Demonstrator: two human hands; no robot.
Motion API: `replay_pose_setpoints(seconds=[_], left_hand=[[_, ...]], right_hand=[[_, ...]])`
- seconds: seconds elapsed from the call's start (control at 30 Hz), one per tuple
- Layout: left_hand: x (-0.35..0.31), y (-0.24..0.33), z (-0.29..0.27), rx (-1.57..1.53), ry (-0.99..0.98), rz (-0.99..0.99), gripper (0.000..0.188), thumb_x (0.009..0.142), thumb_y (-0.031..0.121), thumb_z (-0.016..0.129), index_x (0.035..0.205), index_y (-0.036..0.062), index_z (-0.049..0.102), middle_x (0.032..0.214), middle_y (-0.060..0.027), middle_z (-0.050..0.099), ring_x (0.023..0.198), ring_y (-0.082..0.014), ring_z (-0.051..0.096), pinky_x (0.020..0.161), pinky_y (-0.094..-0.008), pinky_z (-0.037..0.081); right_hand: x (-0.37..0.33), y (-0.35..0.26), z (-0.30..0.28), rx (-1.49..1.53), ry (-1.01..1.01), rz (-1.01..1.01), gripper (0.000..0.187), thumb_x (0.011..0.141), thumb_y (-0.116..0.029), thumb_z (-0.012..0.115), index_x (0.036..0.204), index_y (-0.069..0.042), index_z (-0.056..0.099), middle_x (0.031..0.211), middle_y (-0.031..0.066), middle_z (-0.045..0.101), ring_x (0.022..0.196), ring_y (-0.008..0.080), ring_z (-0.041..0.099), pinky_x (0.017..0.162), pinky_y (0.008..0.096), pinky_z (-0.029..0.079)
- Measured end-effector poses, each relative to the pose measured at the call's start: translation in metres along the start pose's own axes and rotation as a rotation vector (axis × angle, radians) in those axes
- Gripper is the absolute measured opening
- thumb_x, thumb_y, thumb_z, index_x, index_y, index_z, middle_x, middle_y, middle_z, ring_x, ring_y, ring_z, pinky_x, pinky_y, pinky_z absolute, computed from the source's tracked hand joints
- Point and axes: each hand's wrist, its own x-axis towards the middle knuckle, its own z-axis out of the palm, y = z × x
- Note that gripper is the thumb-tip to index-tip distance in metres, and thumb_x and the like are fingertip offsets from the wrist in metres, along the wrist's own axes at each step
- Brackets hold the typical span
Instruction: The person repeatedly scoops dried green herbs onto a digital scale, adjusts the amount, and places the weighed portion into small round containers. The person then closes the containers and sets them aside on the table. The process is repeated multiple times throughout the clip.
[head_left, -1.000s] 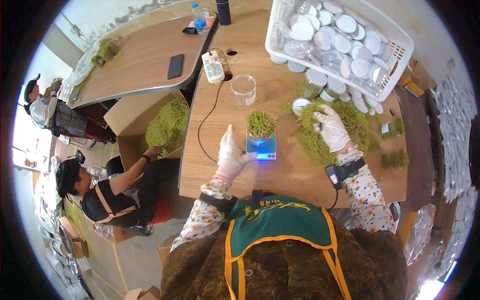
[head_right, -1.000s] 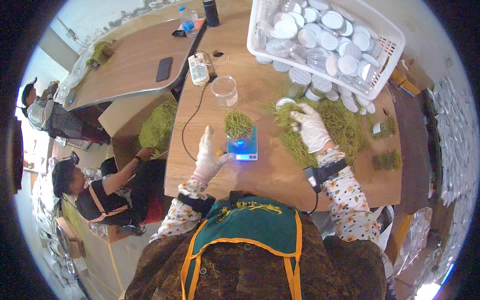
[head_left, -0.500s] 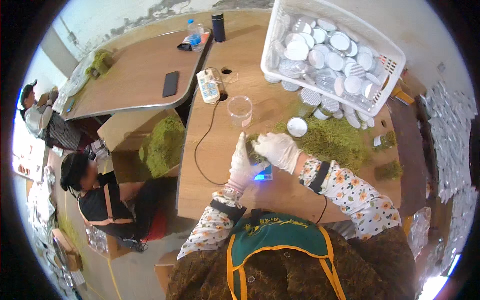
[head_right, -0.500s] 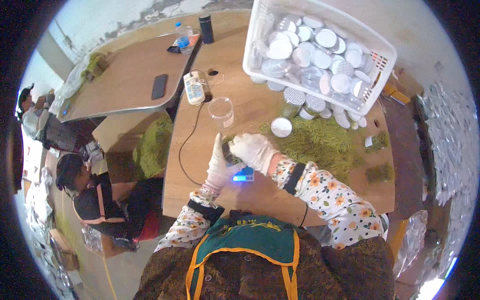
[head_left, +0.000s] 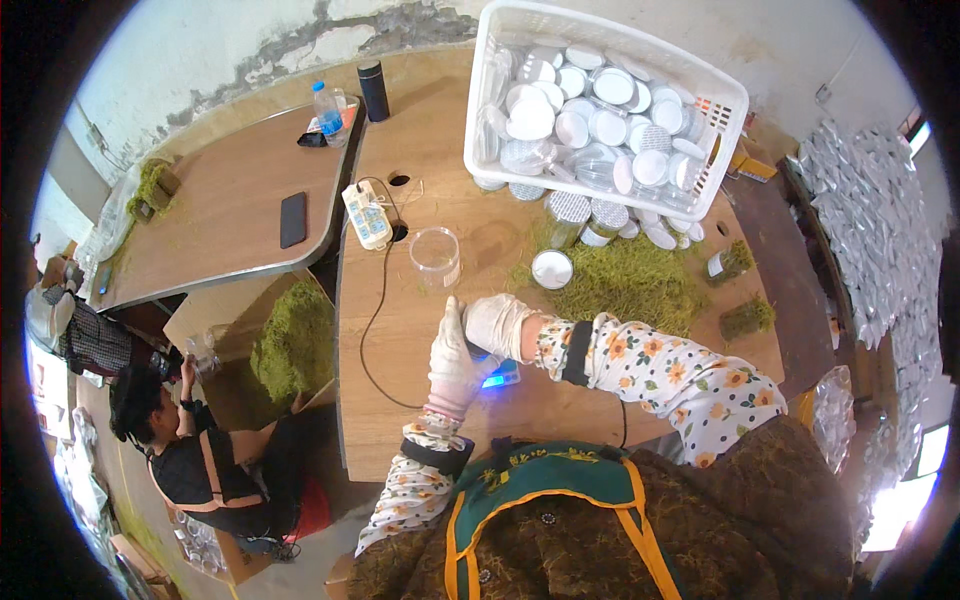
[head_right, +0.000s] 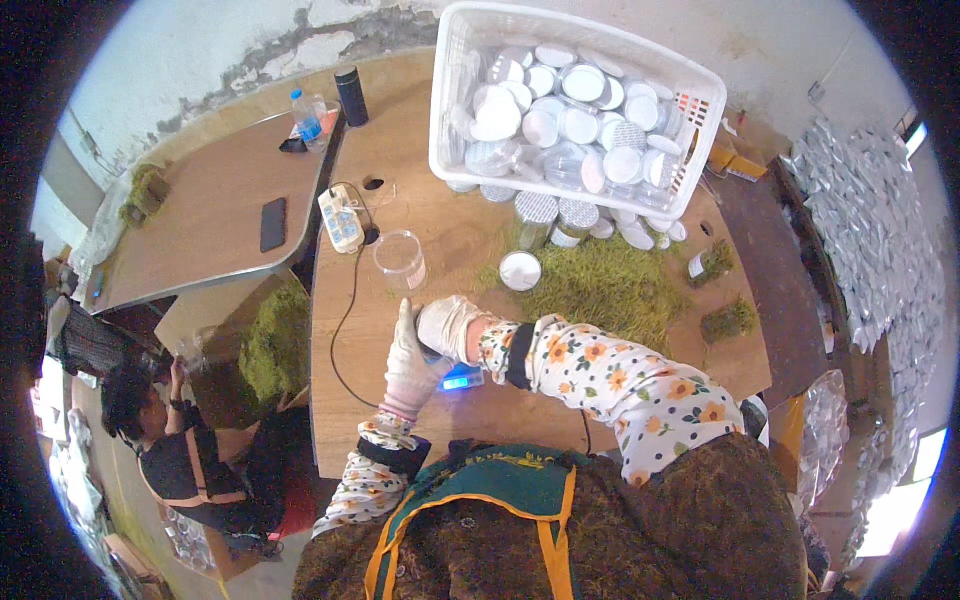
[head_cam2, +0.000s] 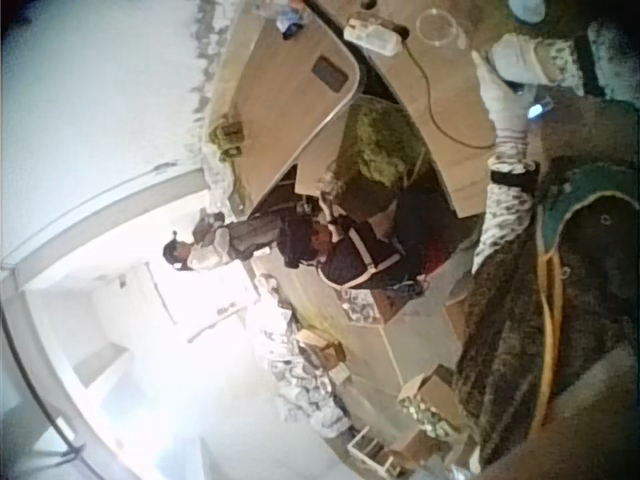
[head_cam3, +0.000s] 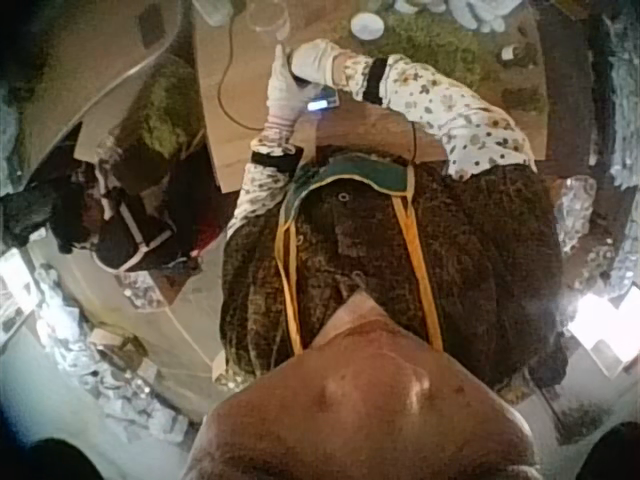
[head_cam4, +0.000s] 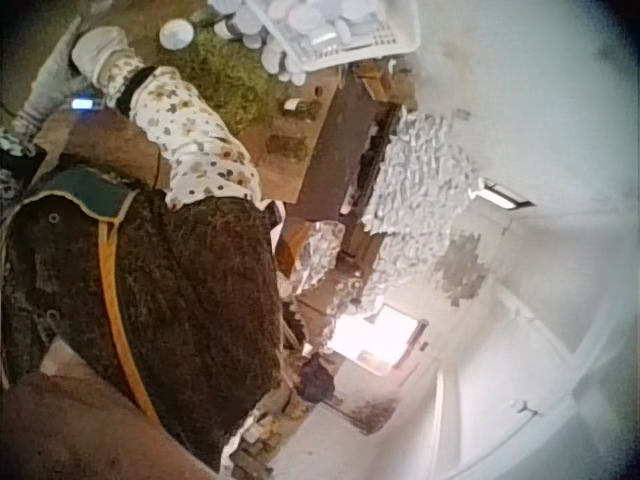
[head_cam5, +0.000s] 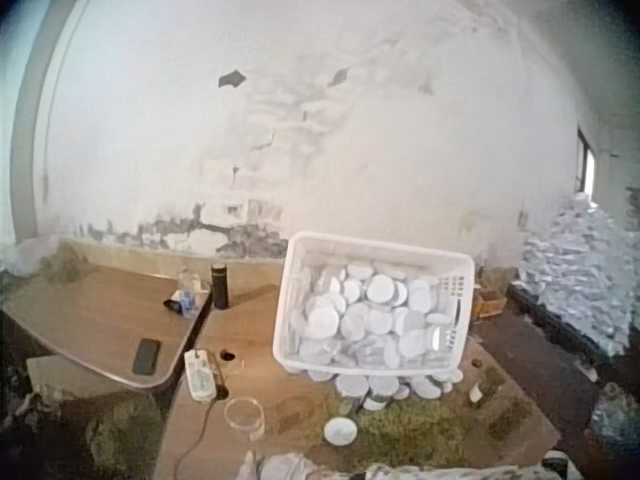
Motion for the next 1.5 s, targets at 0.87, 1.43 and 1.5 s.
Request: replay_pose_setpoints(seconds=[0.87,1.43,1.5], left_hand=[[-0.065,-0.002,-0.082,0.087,0.056,-0.240,0.120,0.068,0.018,0.091,0.158,0.0033,0.013,0.150,-0.0258,0.041,0.139,-0.0357,0.044,0.111,-0.0420,0.040],[-0.085,-0.014,-0.068,-0.014,-0.042,-0.287,0.118,0.075,0.020,0.087,0.160,0.0093,0.007,0.153,-0.0254,0.038,0.139,-0.0399,0.043,0.110,-0.0477,0.040],[-0.084,-0.015,-0.067,-0.015,-0.050,-0.248,0.118,0.075,0.020,0.087,0.160,0.0088,0.007,0.152,-0.0253,0.039,0.138,-0.0399,0.044,0.110,-0.0470,0.041]], right_hand=[[-0.022,0.168,0.050,-0.227,-0.291,0.308,0.054,0.098,-0.011,0.045,0.150,-0.026,0.043,0.131,0.0158,0.057,0.125,0.0334,0.053,0.103,0.0480,0.042],[-0.164,0.001,0.076,0.087,-0.156,0.139,0.045,0.084,-0.027,0.062,0.128,-0.020,0.063,0.109,0.0162,0.061,0.105,0.0380,0.057,0.088,0.0514,0.049],[-0.167,-0.001,0.080,0.093,-0.126,0.193,0.045,0.084,-0.028,0.064,0.128,-0.018,0.063,0.111,0.0169,0.060,0.106,0.0382,0.056,0.090,0.0511,0.048]])
